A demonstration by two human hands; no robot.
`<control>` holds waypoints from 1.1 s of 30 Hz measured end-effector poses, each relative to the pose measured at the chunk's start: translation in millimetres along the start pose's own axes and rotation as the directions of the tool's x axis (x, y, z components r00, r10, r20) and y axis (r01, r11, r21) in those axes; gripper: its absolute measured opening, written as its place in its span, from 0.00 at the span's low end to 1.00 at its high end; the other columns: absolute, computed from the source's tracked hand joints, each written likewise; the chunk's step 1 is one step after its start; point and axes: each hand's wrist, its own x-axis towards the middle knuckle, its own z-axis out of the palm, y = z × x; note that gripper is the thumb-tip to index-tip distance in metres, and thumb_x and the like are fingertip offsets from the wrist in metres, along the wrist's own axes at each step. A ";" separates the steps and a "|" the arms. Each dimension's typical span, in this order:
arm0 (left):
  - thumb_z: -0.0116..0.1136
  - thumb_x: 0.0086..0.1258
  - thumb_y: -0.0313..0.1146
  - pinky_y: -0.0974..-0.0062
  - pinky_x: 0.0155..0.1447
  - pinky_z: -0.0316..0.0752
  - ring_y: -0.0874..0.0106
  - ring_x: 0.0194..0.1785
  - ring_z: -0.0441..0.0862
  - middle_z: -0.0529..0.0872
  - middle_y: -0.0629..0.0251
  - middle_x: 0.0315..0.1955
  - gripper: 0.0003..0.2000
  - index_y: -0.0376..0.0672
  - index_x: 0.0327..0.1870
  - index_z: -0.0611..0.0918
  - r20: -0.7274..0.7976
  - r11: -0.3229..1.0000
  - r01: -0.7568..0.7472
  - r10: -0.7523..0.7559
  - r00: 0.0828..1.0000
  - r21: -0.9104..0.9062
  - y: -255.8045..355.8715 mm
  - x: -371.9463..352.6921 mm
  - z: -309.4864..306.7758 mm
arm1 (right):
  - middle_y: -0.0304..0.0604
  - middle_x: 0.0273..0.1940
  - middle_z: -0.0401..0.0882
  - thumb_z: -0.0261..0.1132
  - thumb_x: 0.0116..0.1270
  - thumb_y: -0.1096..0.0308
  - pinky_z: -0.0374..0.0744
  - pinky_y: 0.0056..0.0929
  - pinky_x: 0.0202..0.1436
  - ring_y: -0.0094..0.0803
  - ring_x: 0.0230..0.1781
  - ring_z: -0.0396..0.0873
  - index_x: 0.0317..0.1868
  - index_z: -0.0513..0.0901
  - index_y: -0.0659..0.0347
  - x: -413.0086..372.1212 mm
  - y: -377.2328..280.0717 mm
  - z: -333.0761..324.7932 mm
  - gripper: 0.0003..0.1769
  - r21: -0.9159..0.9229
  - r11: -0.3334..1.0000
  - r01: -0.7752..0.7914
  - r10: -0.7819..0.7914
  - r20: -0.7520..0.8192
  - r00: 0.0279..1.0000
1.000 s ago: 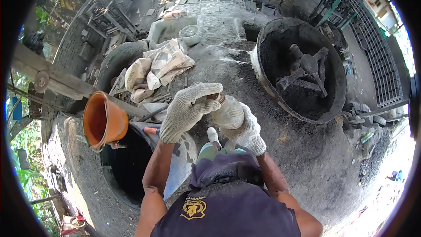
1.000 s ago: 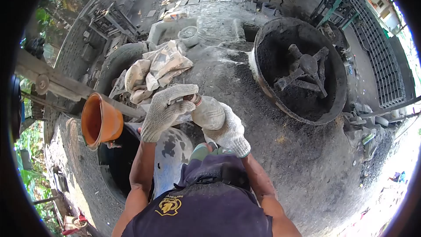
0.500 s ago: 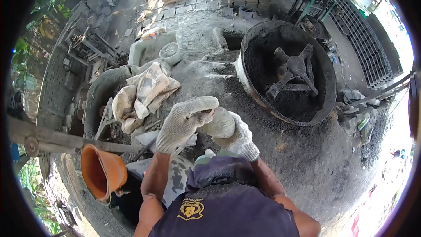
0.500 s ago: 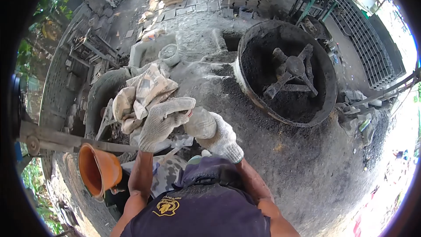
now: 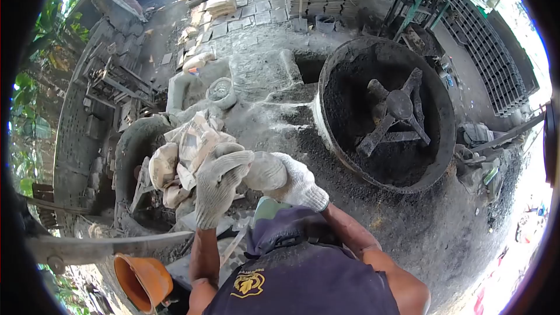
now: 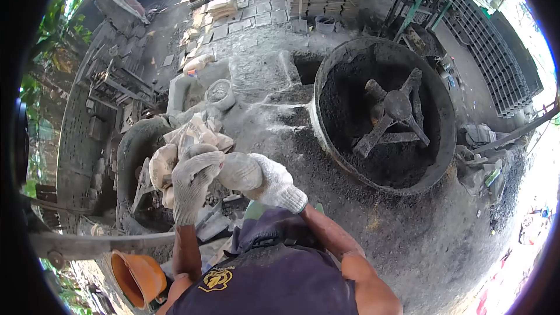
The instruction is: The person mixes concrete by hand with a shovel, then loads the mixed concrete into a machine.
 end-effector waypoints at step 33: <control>0.65 0.70 0.27 0.71 0.61 0.81 0.66 0.52 0.89 0.92 0.62 0.47 0.11 0.43 0.50 0.92 0.531 0.886 -0.303 0.454 0.715 -0.350 -236.6 514.7 46.8 | 0.48 0.52 0.88 0.92 0.40 0.59 0.86 0.38 0.57 0.35 0.50 0.87 0.59 0.80 0.68 409.3 159.1 -100.1 0.47 0.020 0.996 -0.088 0.085 -0.538 0.838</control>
